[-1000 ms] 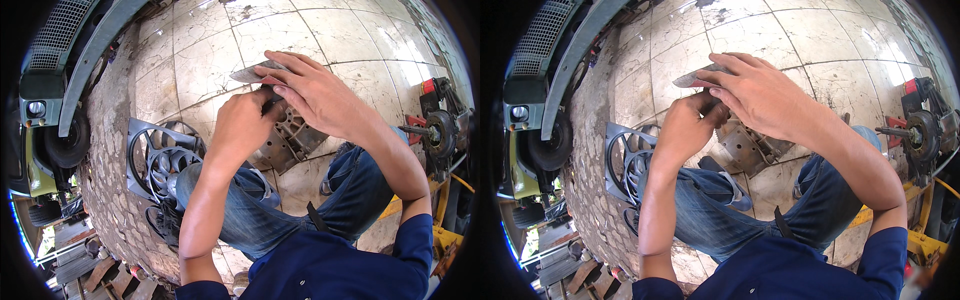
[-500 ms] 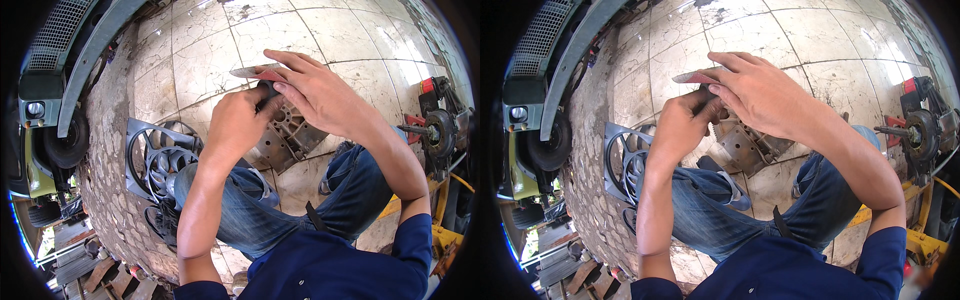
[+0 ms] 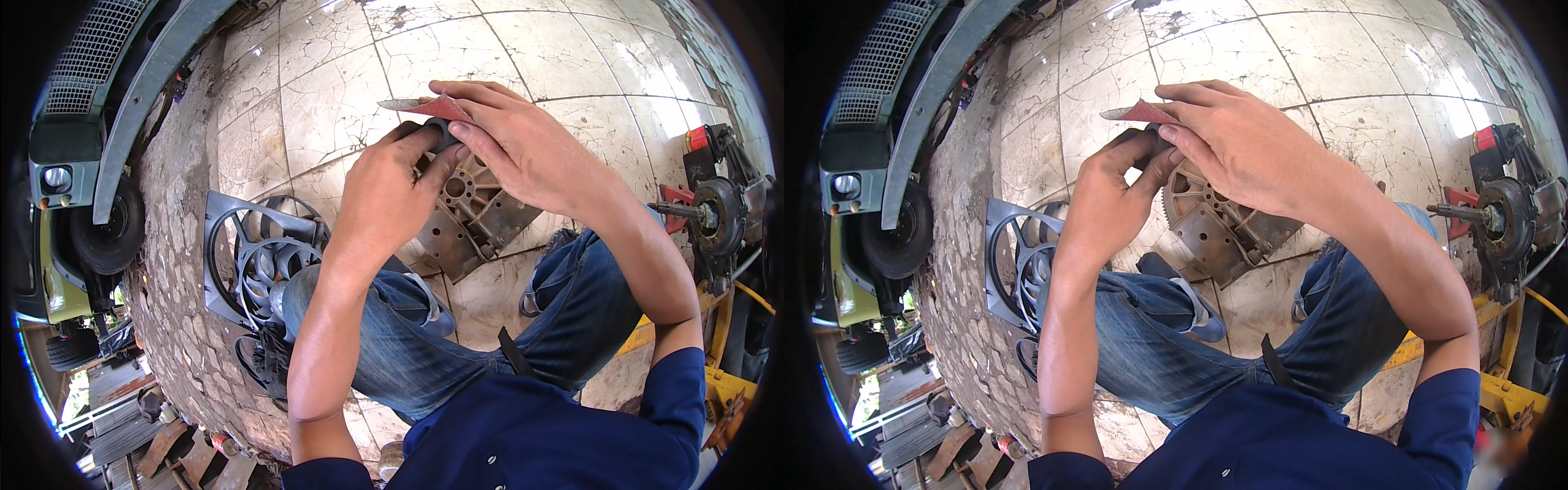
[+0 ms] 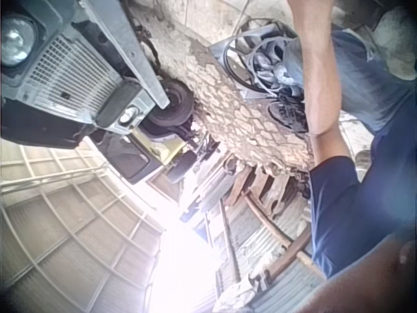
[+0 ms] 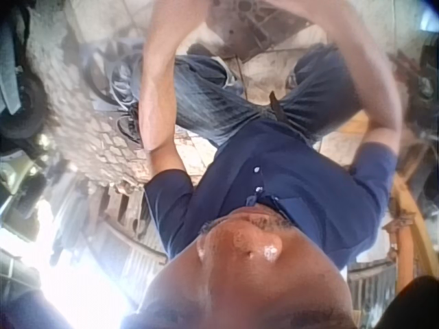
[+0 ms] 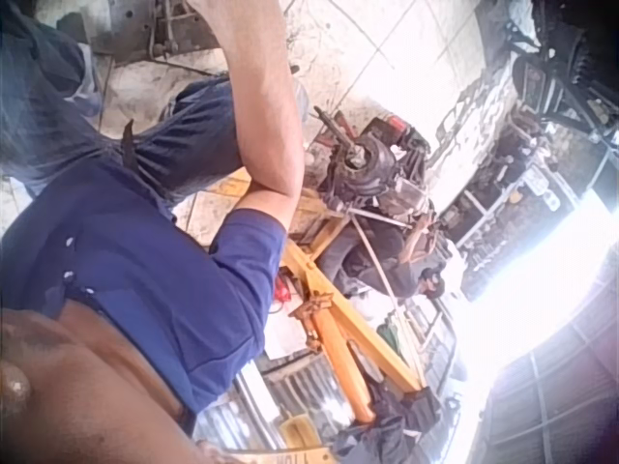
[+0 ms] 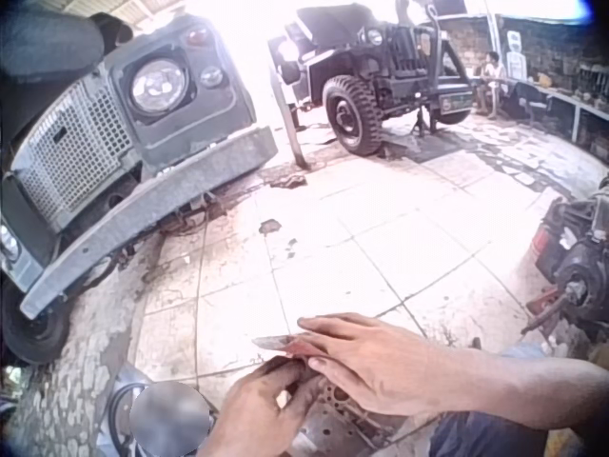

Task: The person sits on the floor and uses a red sanding block to sand a small dark metal ring. The person rotates the ring in their left hand and rubs the sanding block against its surfaces repeatedly.

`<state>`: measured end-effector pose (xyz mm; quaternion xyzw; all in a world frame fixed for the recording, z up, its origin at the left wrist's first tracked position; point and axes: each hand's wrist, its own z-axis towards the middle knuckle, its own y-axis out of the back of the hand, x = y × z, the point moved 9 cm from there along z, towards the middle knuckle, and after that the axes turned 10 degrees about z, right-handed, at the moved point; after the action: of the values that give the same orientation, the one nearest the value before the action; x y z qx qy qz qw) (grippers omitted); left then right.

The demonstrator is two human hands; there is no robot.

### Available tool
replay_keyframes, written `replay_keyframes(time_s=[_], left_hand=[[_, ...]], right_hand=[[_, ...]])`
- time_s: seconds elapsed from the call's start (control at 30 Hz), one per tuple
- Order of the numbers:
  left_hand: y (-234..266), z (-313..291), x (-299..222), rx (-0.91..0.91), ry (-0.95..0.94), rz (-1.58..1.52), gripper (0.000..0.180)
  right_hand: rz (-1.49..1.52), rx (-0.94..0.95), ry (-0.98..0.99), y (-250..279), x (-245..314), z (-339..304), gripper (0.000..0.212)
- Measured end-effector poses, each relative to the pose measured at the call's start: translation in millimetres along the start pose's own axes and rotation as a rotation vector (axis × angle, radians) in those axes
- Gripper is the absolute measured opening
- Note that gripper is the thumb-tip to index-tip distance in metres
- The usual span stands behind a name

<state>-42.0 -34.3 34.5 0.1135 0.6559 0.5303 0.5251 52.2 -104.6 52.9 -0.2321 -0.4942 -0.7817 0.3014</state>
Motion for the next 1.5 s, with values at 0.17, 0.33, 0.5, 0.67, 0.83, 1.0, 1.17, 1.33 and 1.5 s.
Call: replay_keyframes(time_s=[0.17, 0.33, 0.5, 0.67, 0.83, 1.0, 1.17, 1.33, 1.5], left_hand=[[0.2, 1.1, 13.5, 0.076, 0.22, -0.05, 0.032], [10.3, -2.0, -1.6, -0.064, 0.014, -0.032, 0.03], [8.0, 1.4, 1.4, -0.059, 0.019, -0.086, 0.026], [9.2, 2.1, 2.7, -0.059, 0.098, -0.173, 0.025], [11.7, 2.1, 10.8, -0.117, 0.082, -0.124, 0.025], [20.0, 2.0, 7.0, -0.173, 0.093, -0.212, 0.023], [20.3, 2.9, 10.3, -0.216, 0.086, -0.299, 0.026], [24.4, 2.2, 13.4, -0.279, 0.124, -0.313, 0.026], [37.7, -1.0, 2.3, -0.399, 0.02, -0.11, 0.028]], right_hand=[[0.124, -0.009, -0.034, 2.8, -0.3, -1.0, 0.035], [0.31, -0.006, -0.157, 2.3, -8.1, 2.2, 0.036], [0.307, -0.079, -0.142, 5.4, -12.1, 1.9, 0.036], [0.463, -0.108, -0.228, 3.9, -22.4, -2.1, 0.036], [0.421, -0.021, -0.3, 2.3, -12.4, -0.2, 0.034], [0.347, -0.053, -0.147, 5.7, 2.2, 3.3, 0.03], [0.324, -0.065, -0.098, 2.8, 0.0, 2.2, 0.03], [0.354, -0.084, -0.109, 3.0, 0.6, 2.1, 0.032], [0.486, -0.014, -0.322, -1.2, -6.5, -1.0, 0.035]])
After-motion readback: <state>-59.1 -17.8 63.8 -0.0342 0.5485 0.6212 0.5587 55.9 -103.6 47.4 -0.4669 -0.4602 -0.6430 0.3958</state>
